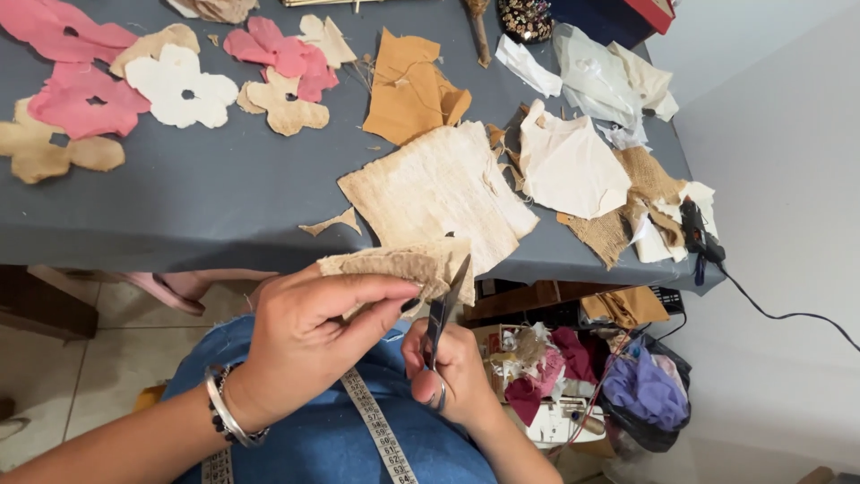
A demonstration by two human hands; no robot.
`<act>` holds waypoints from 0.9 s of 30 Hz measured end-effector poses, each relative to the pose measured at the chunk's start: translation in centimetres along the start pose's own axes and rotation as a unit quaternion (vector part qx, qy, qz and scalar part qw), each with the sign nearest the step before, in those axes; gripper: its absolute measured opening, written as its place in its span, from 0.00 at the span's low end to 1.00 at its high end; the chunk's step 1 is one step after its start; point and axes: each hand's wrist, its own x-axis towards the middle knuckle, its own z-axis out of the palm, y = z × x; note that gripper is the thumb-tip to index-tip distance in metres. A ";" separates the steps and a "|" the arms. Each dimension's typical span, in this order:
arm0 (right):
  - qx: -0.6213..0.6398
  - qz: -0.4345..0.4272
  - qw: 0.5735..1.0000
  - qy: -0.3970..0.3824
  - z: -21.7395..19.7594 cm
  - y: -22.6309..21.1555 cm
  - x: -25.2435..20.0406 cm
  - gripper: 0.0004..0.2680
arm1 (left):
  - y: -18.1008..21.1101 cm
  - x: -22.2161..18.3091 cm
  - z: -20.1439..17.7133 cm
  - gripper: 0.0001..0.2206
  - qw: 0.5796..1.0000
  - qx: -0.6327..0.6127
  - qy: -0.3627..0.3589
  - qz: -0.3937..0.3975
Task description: Cutting out flower-shaped pieces from beige fabric using scissors on a work table.
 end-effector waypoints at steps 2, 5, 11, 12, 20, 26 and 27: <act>-0.007 -0.008 1.000 -0.001 0.1 0.6 -0.2 0.28 | -0.1 0.2 -0.3 0.08 1.000 -0.005 -0.008 -0.012; -0.019 -0.017 1.000 -0.003 0.0 1.1 -0.5 0.27 | 0.0 0.7 -0.8 0.09 0.999 -0.012 -0.032 -0.031; -0.039 -0.034 0.999 0.002 0.2 1.8 -0.7 0.26 | 0.6 2.6 -2.4 0.09 0.991 -0.041 -0.103 -0.074; -0.044 -0.040 0.998 0.003 0.2 1.9 -0.6 0.26 | 0.7 2.9 -2.5 0.09 0.988 -0.049 -0.114 -0.090; -0.054 -0.029 0.998 -0.007 0.2 2.6 -1.2 0.24 | 1.0 5.5 -3.9 0.10 0.973 -0.017 -0.191 -0.130; -0.040 -0.028 0.999 -0.015 0.1 2.9 -1.2 0.24 | 1.8 7.2 -4.9 0.11 0.944 0.014 -0.262 -0.199; -0.033 -0.027 0.999 -0.014 0.1 2.9 -1.2 0.23 | 1.7 7.3 -4.9 0.10 0.945 0.009 -0.267 -0.188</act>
